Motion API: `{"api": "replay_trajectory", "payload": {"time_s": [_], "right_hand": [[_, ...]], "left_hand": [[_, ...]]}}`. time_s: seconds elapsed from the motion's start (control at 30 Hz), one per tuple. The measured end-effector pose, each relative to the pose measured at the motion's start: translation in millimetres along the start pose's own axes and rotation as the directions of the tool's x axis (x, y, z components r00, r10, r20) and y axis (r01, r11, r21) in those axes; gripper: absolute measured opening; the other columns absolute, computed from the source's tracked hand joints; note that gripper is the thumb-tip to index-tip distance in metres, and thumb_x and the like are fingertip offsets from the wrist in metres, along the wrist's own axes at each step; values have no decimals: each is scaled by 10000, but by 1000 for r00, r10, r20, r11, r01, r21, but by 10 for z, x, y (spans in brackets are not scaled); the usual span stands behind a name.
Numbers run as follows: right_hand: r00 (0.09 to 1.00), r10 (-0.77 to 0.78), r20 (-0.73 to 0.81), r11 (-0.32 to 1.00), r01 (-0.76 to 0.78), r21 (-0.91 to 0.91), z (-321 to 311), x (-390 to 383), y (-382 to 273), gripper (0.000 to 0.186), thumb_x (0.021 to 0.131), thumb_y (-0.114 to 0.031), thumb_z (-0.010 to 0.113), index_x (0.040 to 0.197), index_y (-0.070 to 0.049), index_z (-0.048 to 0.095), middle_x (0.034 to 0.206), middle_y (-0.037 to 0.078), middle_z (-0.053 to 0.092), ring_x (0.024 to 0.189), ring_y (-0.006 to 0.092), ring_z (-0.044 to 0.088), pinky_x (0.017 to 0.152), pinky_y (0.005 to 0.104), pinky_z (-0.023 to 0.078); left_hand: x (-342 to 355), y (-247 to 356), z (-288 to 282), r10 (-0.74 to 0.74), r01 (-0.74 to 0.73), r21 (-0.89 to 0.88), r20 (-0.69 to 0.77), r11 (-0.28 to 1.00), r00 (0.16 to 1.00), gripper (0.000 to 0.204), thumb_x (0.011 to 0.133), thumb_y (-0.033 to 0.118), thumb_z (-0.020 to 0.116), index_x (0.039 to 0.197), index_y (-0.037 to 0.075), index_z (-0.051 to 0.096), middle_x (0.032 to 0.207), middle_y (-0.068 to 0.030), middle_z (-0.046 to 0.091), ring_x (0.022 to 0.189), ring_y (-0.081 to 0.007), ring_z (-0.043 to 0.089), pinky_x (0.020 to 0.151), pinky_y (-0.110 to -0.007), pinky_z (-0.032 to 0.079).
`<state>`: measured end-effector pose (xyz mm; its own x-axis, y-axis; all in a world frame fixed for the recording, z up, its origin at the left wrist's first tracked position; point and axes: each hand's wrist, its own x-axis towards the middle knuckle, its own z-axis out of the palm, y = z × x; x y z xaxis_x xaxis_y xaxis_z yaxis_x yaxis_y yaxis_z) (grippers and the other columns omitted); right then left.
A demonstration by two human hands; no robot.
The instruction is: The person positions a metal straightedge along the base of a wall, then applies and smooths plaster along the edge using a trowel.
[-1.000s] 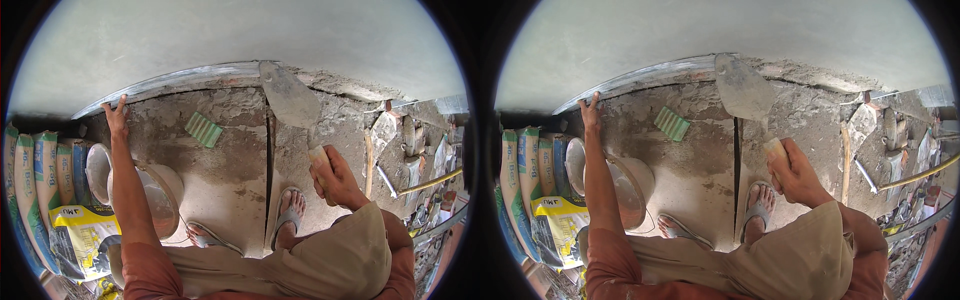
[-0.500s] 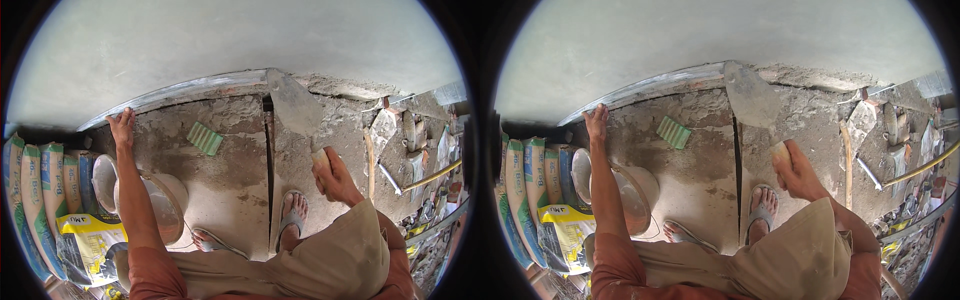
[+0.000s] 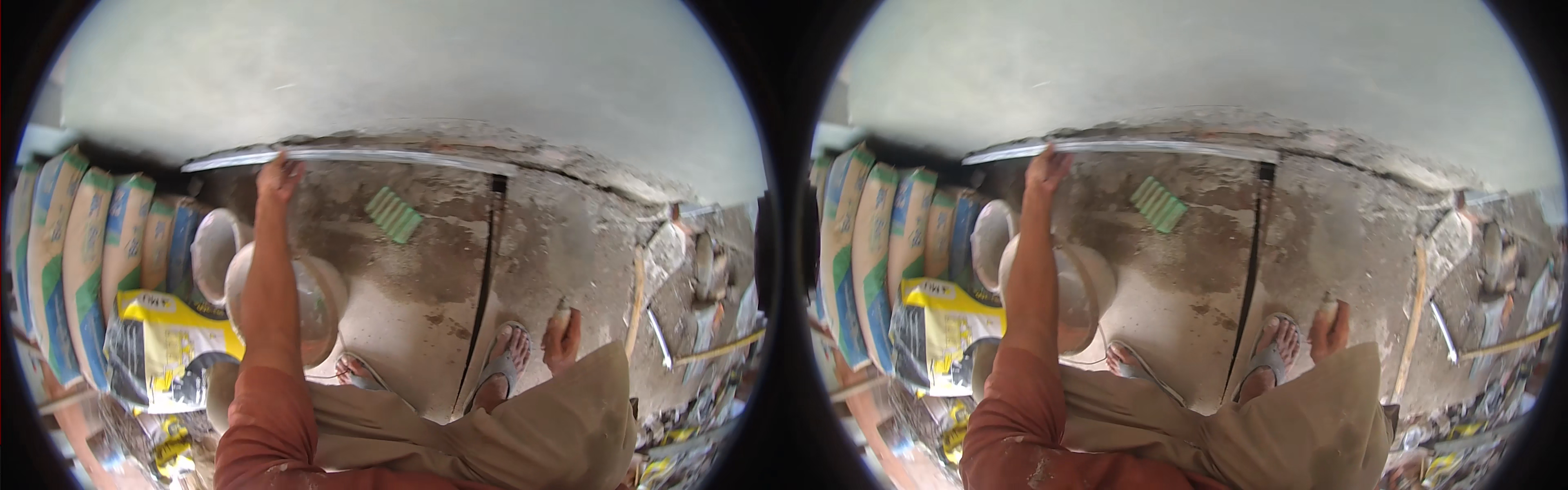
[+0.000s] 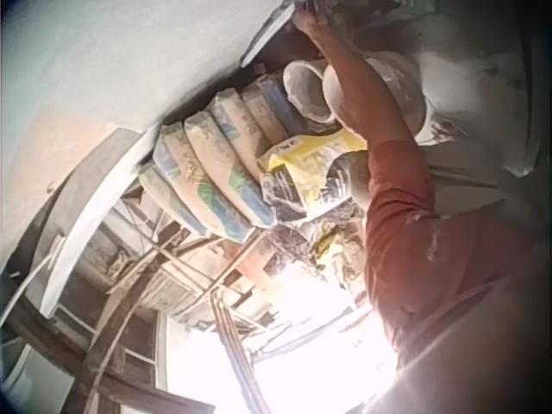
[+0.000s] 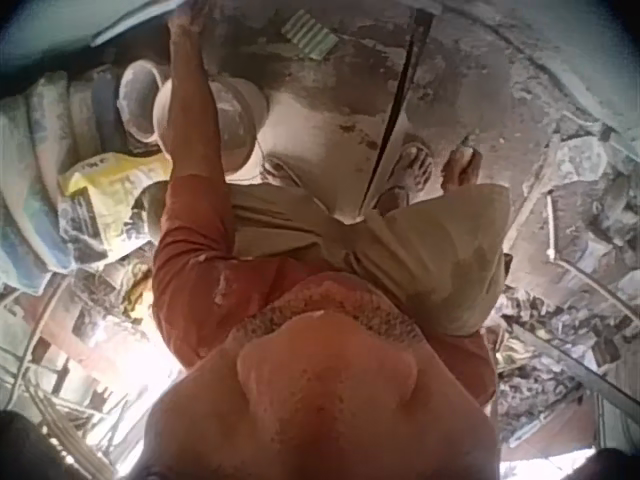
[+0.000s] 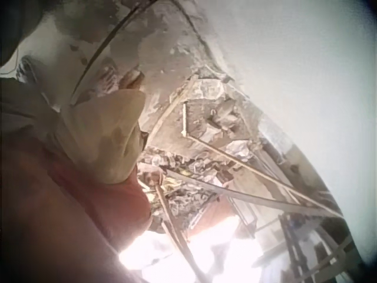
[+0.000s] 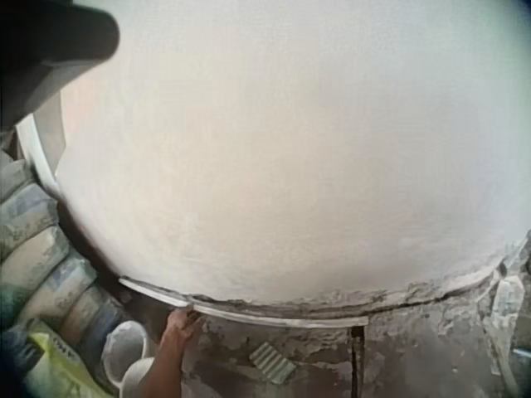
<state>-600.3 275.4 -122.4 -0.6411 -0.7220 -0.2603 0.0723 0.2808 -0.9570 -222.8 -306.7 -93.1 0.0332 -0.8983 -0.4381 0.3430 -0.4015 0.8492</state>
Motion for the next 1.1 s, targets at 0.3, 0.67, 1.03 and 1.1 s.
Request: {"api": "replay_trajectory", "payload": {"time_s": [0.3, 0.67, 1.03, 1.1], "right_hand": [[916, 231, -329, 959, -271, -80, -451, 379, 282, 277, 1029, -277, 545, 1165, -41, 497, 727, 52, 549, 575, 135, 544, 479, 308, 449], [810, -170, -561, 957, 1, -289, -747, 935, 742, 366, 1018, -288, 599, 1270, -32, 531, 1011, 108, 616, 873, 188, 611, 741, 349, 519], [956, 137, -261, 772, 62, 633, 481, 1546, -854, 551, 1047, -455, 507, 1337, 5, 415, 1168, 179, 602, 1027, 241, 612, 867, 408, 552], [932, 134, -336, 767, 117, 630, 409, 1612, -949, 427, 1036, -386, 563, 1193, 1, 473, 1026, 123, 582, 941, 218, 613, 834, 401, 559]], "left_hand": [[-836, -255, 690, -192, 192, -27, 9, 981, 981, 358, 956, 93, 683, 1255, -16, 518, 1242, -160, 531, 1118, -337, 585, 972, -492, 597], [-1933, -1074, 1716, -188, 195, -97, 68, 976, 980, 361, 956, 136, 694, 1254, 35, 517, 1159, -101, 589, 1030, -251, 609, 922, -413, 603], [-2658, -1803, 2135, -117, 165, -173, 254, 971, 960, 417, 940, 112, 716, 1278, 135, 473, 1186, -60, 563, 1055, -238, 609, 957, -442, 576], [-2738, -1842, 2165, -121, 169, -165, 270, 972, 955, 417, 938, 112, 720, 1274, 129, 475, 1179, -62, 562, 1063, -239, 607, 959, -448, 575]]}}
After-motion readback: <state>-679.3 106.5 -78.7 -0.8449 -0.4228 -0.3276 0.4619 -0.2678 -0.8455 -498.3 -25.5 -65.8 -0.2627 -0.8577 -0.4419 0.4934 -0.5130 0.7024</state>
